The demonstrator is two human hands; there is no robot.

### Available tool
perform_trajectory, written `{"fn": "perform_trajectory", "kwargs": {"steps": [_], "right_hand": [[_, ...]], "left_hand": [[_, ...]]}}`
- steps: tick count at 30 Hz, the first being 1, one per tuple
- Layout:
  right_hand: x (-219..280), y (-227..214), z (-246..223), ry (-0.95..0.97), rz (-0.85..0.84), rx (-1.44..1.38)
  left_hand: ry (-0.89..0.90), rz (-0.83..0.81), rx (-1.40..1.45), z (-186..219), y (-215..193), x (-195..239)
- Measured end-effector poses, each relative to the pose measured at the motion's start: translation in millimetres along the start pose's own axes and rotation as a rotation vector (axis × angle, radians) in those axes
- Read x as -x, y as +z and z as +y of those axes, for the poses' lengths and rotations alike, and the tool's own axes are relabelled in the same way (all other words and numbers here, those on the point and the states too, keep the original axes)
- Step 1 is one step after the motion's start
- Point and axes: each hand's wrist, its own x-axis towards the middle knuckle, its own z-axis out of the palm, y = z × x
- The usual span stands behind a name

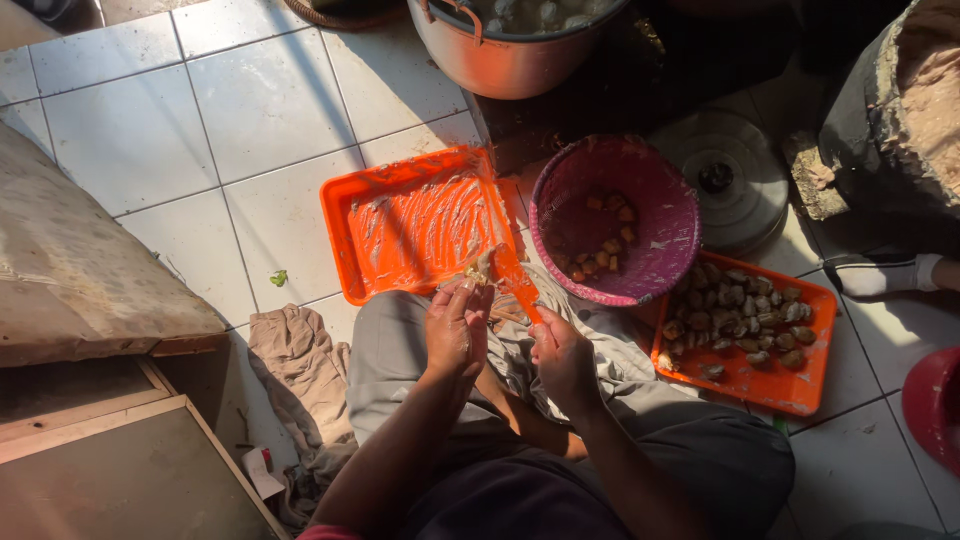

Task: The person sits on the floor and repeatedly scoops a white paste onto small brown food pieces using an orange spatula. They then place the coated pieces into a pink basket. The process is repeated continuously throughout the clip.

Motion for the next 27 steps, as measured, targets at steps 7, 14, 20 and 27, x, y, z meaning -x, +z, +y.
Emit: {"fn": "perform_trajectory", "kwargs": {"steps": [7,14,20,27], "right_hand": [[26,-11,2,-0.533,0.185,0.432],[46,-27,-1,-0.617,0.093,0.538],[63,-53,-14,-0.628,0.13,0.467],[9,-74,-43,-0.819,0.114,0.756]], "left_hand": [[-0.073,0.08,-0.05,-20,29,18],[-0.108,0.051,-0.065,-20,37,20],[-0.101,0.021,-0.206,2,21,6],[-0.223,0.09,-0.377,23,22,9]]}}
